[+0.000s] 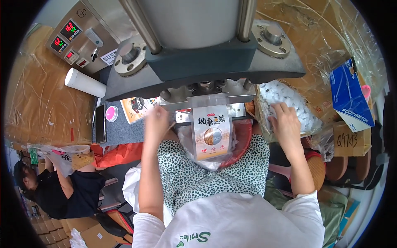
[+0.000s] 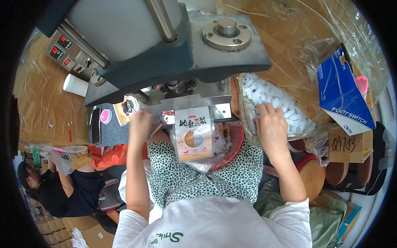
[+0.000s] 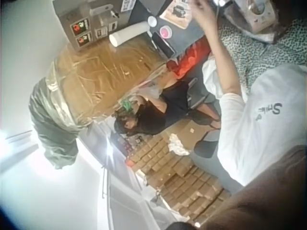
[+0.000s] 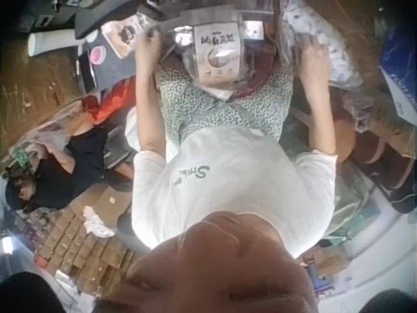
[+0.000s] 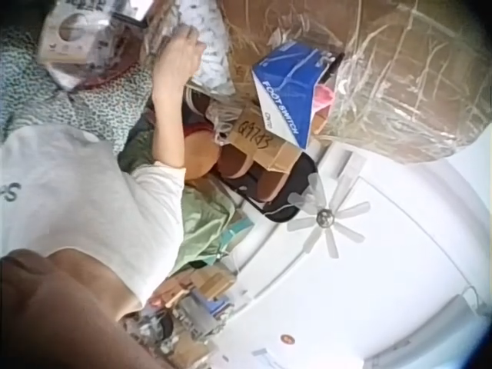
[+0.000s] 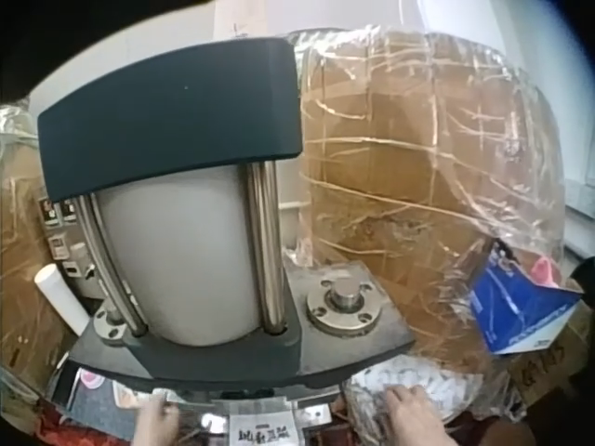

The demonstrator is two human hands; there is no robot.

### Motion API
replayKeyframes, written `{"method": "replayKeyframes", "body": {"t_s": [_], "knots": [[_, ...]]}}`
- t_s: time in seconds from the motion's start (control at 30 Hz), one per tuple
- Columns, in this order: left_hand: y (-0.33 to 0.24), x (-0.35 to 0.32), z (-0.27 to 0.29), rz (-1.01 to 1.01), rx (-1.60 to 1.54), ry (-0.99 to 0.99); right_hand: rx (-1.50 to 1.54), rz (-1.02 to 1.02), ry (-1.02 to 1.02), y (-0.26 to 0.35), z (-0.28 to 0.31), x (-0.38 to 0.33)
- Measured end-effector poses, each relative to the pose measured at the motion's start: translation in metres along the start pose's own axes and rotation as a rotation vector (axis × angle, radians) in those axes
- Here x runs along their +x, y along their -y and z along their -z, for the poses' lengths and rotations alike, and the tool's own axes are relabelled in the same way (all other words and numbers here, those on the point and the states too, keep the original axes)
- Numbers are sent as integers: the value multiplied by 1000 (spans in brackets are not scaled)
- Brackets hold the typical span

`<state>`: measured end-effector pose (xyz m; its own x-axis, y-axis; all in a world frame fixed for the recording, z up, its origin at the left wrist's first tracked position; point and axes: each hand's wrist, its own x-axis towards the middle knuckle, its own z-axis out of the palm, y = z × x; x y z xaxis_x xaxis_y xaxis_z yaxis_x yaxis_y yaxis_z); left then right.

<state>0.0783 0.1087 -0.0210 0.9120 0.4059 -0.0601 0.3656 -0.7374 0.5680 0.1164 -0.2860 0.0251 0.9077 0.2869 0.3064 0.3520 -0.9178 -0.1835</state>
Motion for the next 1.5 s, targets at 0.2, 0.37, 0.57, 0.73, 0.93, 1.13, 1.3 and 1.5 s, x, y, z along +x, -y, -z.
{"method": "replayKeyframes", "body": {"t_s": [0.2,0.37,0.57,0.73,0.93,1.13,1.3,1.5], "knots": [[63,51,-20,-451,588,-428,130,53,82,-1,-3,11],[55,19,-28,-389,371,-405,396,46,90,-4,-4,14],[45,-62,-32,-310,511,-328,328,23,57,-7,-6,15],[55,-95,-16,-362,334,-379,545,-66,92,14,29,14],[-16,-134,4,-365,33,-364,1359,-20,454,85,18,2],[-43,-140,3,-473,-83,-192,906,436,233,110,0,3],[-50,-130,-20,-355,-322,222,1302,21,488,105,-6,-1],[-53,-79,-51,186,-1085,469,923,-16,251,77,16,2]]}}
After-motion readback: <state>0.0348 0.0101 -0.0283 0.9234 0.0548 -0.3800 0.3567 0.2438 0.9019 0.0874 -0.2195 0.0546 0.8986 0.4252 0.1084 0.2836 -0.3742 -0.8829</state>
